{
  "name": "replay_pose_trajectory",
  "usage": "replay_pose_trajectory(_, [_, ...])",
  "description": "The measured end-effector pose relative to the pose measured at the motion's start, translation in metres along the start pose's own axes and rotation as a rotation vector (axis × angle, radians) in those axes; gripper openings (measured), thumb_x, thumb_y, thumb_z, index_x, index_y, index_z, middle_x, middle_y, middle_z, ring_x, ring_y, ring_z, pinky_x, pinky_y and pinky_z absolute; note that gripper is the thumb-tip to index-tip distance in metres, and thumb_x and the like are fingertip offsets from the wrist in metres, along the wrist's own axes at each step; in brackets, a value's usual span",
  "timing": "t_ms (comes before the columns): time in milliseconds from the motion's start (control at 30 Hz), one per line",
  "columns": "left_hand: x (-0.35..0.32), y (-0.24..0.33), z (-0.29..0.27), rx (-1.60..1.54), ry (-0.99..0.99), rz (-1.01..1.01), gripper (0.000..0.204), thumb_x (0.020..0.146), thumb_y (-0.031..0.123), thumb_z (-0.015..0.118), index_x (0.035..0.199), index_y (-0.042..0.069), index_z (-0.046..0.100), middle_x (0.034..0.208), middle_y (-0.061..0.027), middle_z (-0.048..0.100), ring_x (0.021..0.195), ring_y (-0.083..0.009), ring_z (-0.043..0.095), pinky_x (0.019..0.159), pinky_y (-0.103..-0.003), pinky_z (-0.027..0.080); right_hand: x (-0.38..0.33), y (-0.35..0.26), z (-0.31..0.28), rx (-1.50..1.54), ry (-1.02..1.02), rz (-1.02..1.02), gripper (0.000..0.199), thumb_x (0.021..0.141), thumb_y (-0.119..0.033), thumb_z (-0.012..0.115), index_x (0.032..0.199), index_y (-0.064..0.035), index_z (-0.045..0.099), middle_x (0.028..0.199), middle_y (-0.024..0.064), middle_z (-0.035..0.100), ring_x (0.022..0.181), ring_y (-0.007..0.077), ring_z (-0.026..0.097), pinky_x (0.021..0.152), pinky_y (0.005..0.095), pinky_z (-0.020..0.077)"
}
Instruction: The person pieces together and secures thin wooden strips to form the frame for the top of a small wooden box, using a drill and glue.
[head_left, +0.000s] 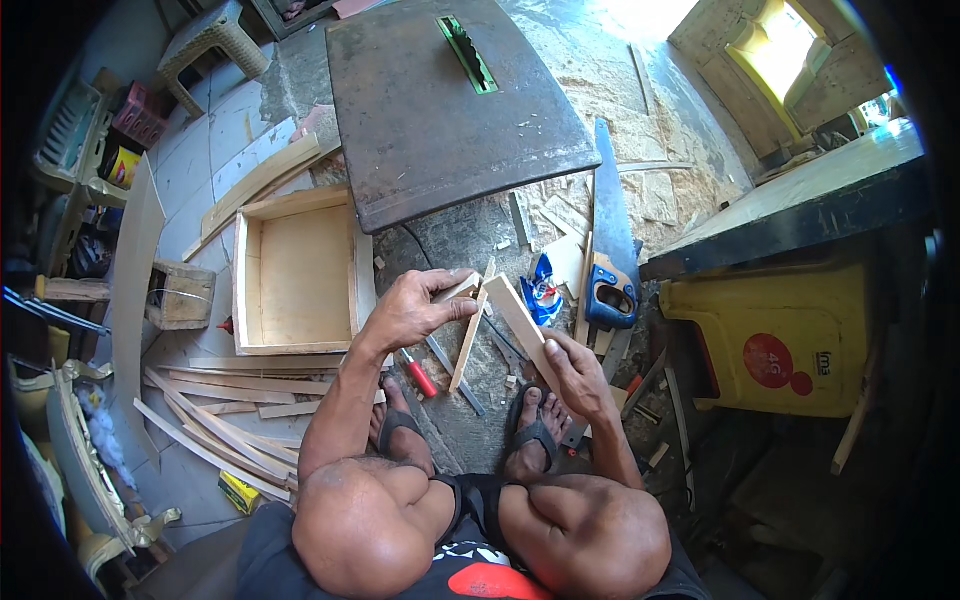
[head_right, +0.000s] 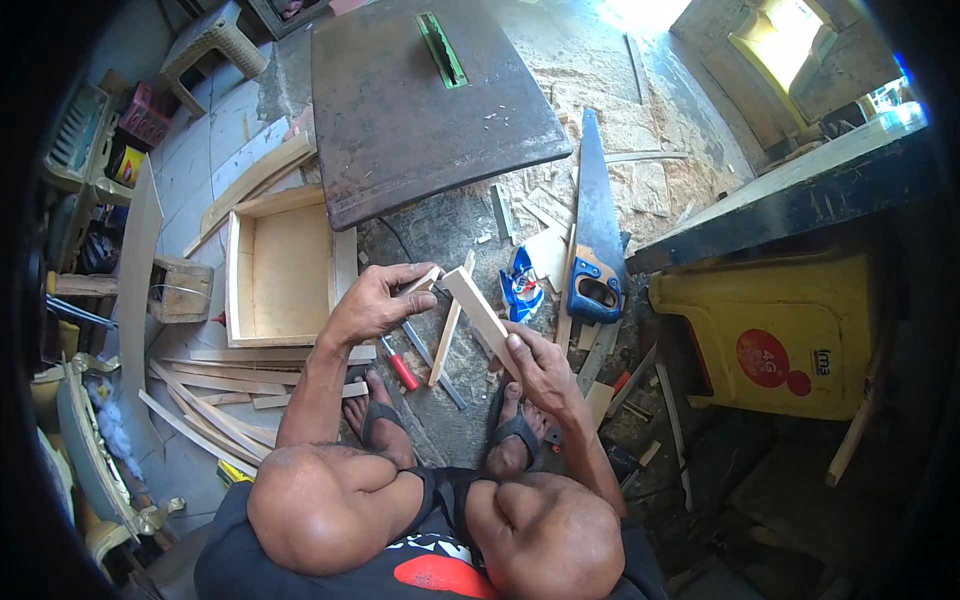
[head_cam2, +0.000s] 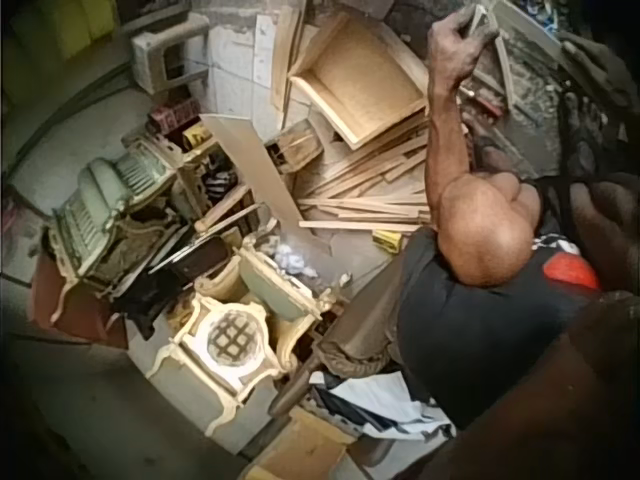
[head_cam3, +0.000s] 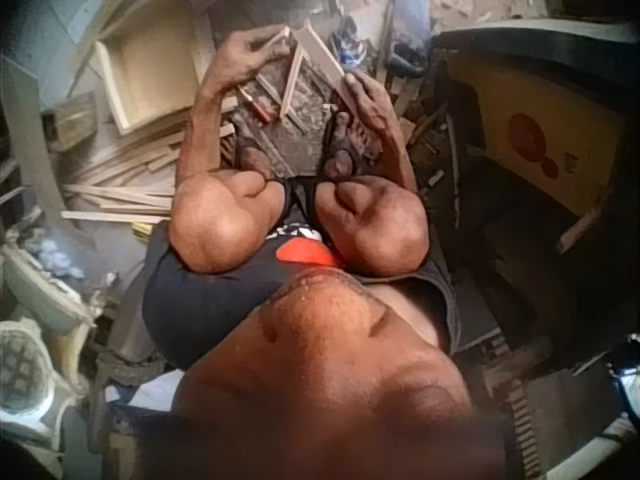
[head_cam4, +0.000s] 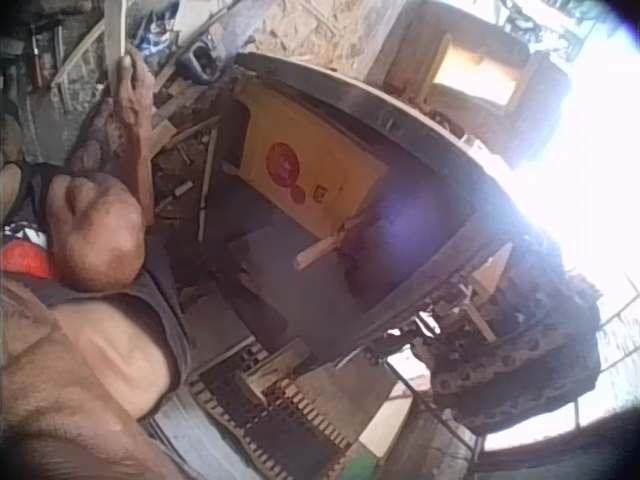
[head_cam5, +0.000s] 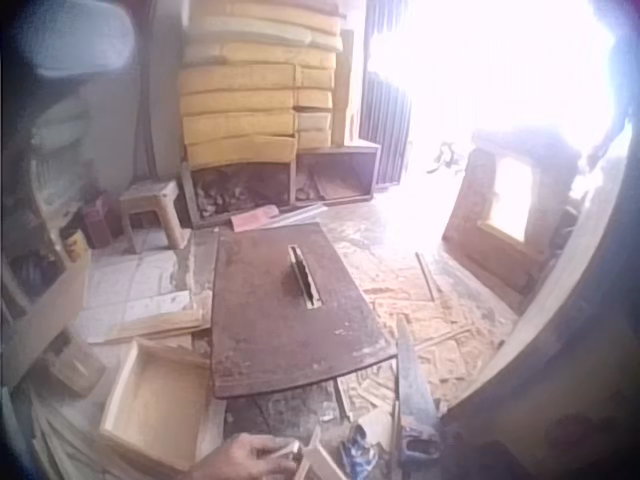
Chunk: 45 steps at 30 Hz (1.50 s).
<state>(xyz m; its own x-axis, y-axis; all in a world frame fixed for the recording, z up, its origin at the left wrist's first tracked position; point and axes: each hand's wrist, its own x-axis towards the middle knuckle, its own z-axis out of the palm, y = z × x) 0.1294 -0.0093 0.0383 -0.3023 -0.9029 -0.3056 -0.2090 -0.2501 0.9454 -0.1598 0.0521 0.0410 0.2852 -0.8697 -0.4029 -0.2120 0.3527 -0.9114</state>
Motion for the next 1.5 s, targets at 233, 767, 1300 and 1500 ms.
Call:
replay_pose_trajectory(233, [-0.015,0.003,-0.006,-0.173,-0.04,0.023,0.063,0.087,0.033,0.086,0.135,-0.002,0.066,0.126,-0.0161,0.073,0.116,-0.0198,0.066,0.102,-0.033,0.051,-0.002,-0.019,0.011,0.071,-0.134,0.118,0.042,0.109,-0.031,0.057,0.14,-0.0036,0.063,0.104,0.0056,0.07,0.071,0.0082,0.061,0.058,0.025,0.0506])
replay_pose_trajectory(767, [-0.01,0.031,0.01,0.255,-0.012,0.075,0.047,0.09,0.025,0.081,0.126,-0.004,0.07,0.112,-0.0175,0.075,0.104,-0.0205,0.07,0.093,-0.033,0.053,0.01,0.031,0.018,0.226,-0.142,0.122,0.05,0.109,-0.039,0.054,0.147,-0.0065,0.057,0.07,0.0031,0.061,0.049,0.0102,0.055,0.044,0.0267,0.0443])
replay_pose_trajectory(1300, [-0.001,0.01,0.016,0.296,0.118,-0.078,0.057,0.093,0.038,0.077,0.131,-0.003,0.068,0.13,-0.0231,0.07,0.122,-0.0258,0.067,0.104,-0.037,0.05,0.029,0.093,-0.002,-0.417,0.1,-0.049,0.043,0.099,-0.036,0.066,0.127,-0.0034,0.07,0.082,0.0132,0.066,0.079,0.0266,0.066,0.075,0.0428,0.0545])
replay_pose_trajectory(1500, [-0.005,-0.022,0.028,0.032,0.04,-0.042,0.056,0.096,0.04,0.074,0.133,-0.003,0.067,0.116,-0.016,0.077,0.105,-0.0155,0.069,0.095,-0.033,0.052,0.105,0.064,0.017,-0.823,0.585,-0.026,0.065,0.089,-0.037,0.077,0.138,0.0009,0.055,0.123,0.023,0.062,0.113,0.0391,0.059,0.097,0.0474,0.0498])
